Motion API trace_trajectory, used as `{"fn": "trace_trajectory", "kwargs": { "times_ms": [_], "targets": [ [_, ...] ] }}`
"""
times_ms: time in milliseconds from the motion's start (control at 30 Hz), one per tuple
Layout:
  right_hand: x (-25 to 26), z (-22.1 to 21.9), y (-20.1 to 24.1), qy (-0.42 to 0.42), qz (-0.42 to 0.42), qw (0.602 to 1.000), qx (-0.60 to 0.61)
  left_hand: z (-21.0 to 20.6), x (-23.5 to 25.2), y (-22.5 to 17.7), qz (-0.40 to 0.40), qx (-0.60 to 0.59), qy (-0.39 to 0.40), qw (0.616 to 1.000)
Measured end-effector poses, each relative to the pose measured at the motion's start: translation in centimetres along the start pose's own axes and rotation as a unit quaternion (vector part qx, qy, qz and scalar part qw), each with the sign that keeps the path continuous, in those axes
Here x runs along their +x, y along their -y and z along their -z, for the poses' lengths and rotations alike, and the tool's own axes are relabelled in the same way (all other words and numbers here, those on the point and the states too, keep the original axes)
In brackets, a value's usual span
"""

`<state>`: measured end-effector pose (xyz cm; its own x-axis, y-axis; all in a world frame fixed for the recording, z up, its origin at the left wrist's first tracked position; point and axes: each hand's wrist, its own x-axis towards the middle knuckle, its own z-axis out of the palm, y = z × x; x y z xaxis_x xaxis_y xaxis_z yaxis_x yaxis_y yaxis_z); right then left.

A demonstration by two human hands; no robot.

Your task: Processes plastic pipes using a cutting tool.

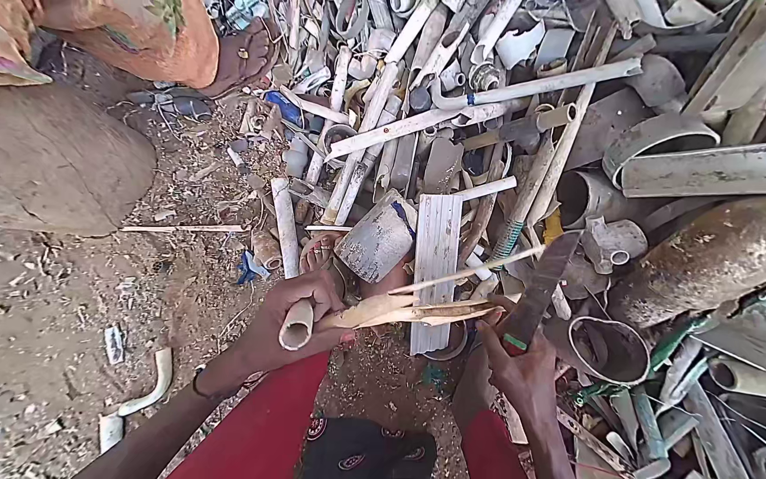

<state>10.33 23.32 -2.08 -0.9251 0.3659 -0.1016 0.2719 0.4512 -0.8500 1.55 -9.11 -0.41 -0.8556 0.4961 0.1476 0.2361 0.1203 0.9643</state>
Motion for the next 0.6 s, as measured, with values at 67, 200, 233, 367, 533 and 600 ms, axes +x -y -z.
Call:
{"fn": "trace_trajectory", "kwargs": {
  "times_ms": [67,200,233,367,533,600],
  "targets": [
    [-0.4,-0.3,-0.2,0.032,0.053,0.995,-0.077,0.1,0.1,0.0,0.023,-0.075,-0.054,0.995],
    [-1.1,-1.0,-0.5,0.105,0.154,0.976,-0.112,0.5,2.4,-1.3,0.037,-0.211,-0.152,0.965],
    [-1.3,-1.2,-0.4,0.139,0.162,0.974,-0.075,0.4,3.1,-1.8,0.037,-0.224,-0.164,0.960],
    [-1.4,-2.5,0.9,0.240,0.161,0.957,0.007,-1.0,6.2,-3.8,0.058,-0.316,-0.212,0.923],
    [-0.3,-3.6,1.9,0.243,0.062,0.964,0.085,-4.0,8.1,-4.8,0.133,-0.489,-0.201,0.838],
    [0.3,-4.0,2.2,0.224,0.050,0.966,0.122,-5.0,8.1,-4.6,0.166,-0.494,-0.196,0.831]
  ]
}}
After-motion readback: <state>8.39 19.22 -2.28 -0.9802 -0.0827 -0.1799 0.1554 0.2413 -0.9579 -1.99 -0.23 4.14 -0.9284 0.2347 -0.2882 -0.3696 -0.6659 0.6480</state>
